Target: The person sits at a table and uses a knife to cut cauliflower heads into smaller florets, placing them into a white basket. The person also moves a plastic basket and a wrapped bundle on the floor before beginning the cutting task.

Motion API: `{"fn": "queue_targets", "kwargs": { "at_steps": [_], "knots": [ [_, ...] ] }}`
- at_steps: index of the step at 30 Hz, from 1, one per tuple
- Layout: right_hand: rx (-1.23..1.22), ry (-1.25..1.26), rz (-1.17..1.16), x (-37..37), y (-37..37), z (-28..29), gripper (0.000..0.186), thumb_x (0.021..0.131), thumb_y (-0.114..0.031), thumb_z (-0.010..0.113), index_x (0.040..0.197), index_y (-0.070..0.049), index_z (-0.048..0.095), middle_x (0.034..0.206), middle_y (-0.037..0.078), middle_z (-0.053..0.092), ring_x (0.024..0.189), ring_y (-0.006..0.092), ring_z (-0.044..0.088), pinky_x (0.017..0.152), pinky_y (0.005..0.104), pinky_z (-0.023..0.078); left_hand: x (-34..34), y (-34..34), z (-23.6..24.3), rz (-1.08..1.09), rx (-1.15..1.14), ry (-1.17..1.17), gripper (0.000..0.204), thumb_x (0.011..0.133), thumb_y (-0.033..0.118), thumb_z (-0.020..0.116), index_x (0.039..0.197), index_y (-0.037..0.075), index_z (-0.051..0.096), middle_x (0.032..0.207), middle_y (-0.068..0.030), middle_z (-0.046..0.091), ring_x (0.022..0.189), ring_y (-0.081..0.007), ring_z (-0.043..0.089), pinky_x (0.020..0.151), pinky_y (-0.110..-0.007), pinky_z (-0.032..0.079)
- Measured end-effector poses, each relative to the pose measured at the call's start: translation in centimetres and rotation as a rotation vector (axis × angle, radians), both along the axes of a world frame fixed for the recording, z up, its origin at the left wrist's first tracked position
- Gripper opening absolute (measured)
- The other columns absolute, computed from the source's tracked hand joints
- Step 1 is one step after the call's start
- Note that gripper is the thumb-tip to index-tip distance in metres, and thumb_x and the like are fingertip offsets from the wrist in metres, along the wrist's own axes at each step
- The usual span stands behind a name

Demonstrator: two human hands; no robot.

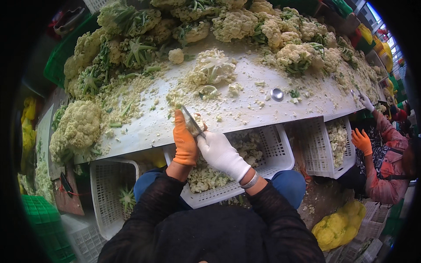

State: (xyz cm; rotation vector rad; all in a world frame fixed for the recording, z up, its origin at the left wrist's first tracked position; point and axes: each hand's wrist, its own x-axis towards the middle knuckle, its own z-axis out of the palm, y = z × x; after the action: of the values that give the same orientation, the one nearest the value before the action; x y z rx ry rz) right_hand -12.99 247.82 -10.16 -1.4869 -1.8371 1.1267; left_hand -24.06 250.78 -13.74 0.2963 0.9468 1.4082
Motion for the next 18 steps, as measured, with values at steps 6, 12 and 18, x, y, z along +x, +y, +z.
{"fn": "queue_targets", "kwargs": {
  "at_steps": [6,12,18],
  "knots": [
    [-0.136,-0.038,0.043,1.3,-0.3,0.7,0.032,0.098,-0.021,0.050,0.098,0.008,0.063,0.083,0.030,0.065,0.085,0.0473,0.065,0.075,0.0482,0.051,-0.2,-0.5,-1.8,-0.099,0.203,0.316,0.063,0.098,0.061,0.055,0.105,-0.001,0.062,0.090,-0.0064,0.064,0.068,-0.0127,0.058,0.063,-0.027,0.050],
    [-0.097,-0.185,-0.034,1.9,-2.1,-3.0,0.033,0.096,-0.022,0.050,0.092,0.008,0.063,0.083,0.032,0.065,0.088,0.0496,0.063,0.077,0.0523,0.050,1.5,-2.4,-1.9,-0.293,0.131,0.092,0.049,0.098,0.049,0.063,0.111,0.003,0.052,0.092,-0.0066,0.060,0.078,-0.0164,0.065,0.069,-0.030,0.054],
    [-0.349,-0.085,-0.156,7.4,-5.0,-5.5,0.034,0.095,-0.026,0.054,0.095,0.005,0.065,0.083,0.028,0.067,0.086,0.0441,0.067,0.077,0.0476,0.051,3.0,-5.6,-2.7,-0.492,-0.097,0.235,0.085,0.094,0.025,0.068,0.155,-0.009,0.021,0.132,-0.0205,0.059,0.114,-0.0204,0.060,0.087,-0.030,0.050]
  ]
}}
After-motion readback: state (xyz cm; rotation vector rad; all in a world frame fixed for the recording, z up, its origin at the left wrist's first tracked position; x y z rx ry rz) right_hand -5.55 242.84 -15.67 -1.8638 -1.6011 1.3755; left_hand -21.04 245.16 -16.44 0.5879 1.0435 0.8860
